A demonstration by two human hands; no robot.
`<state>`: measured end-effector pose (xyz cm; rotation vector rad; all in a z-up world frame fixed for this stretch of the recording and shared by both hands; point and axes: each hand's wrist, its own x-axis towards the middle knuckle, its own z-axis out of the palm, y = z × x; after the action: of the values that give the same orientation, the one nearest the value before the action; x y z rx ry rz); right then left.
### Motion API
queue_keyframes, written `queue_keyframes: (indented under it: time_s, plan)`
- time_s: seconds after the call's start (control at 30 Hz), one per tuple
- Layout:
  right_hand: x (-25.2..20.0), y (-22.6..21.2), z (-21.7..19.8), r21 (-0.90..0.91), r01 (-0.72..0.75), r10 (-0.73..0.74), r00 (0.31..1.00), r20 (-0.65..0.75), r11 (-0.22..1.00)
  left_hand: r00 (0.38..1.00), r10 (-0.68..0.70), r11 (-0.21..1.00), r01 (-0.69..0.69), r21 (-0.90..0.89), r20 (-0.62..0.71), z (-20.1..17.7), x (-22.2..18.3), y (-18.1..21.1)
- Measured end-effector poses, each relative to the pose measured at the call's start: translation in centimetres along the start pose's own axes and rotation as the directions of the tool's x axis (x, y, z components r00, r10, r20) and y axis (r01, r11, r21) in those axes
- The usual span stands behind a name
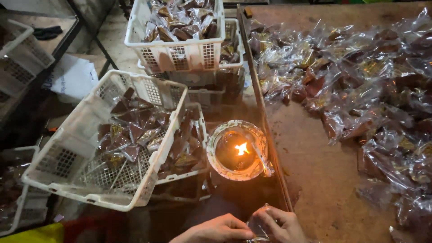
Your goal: Sealing small plastic bags containing food items by folding the tops and melting them over a candle flame.
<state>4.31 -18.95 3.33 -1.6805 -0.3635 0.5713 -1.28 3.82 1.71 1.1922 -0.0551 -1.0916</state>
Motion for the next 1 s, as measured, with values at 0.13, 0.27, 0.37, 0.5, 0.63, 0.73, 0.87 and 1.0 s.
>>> queue_keyframes:
  time_s: [0.13,0.27,0.37,0.5,0.63,0.73,0.87,1.0]
  plan:
    - [-0.9,2.6,-1.1,-0.154,-0.204,0.219,0.972,0.082,0.967,0.994,0.093,0.993,-0.097,-0.068,-0.055,-1.1,3.4,-5.3]
    - [-0.9,-1.9,0.1,-0.113,-0.186,0.201,0.969,0.141,0.976,1.000,0.003,1.000,-0.003,0.011,0.005,-0.5,2.5,-4.8]
    - [-1.4,-1.2,-0.2,-0.140,-0.167,0.187,0.971,0.149,0.976,0.999,0.051,0.998,-0.051,-0.026,0.005,0.7,2.5,-4.2]
    - [-1.4,-1.7,-0.1,-0.145,-0.085,0.121,0.959,0.258,0.986,0.998,0.055,0.989,-0.059,-0.136,-0.031,1.0,3.5,-5.8]
    - [-1.3,-0.4,-1.2,-0.032,-0.136,0.136,0.991,-0.015,0.990,0.999,-0.047,0.917,0.035,-0.397,-0.023,0.9,3.7,-5.9]
    - [-1.5,-1.2,-2.4,0.110,-0.185,0.205,0.955,-0.213,0.977,0.993,-0.036,0.929,-0.009,-0.370,-0.113,0.1,2.1,-3.7]
    - [-1.6,-0.9,-3.3,0.133,-0.095,0.087,0.994,0.062,0.987,0.983,-0.010,0.955,-0.045,-0.293,-0.185,-0.2,-0.2,-0.5]
    - [-0.8,-0.5,-2.2,0.123,0.008,-0.057,0.913,0.404,0.992,0.989,0.009,0.980,-0.039,-0.196,-0.149,-0.5,0.4,-0.9]
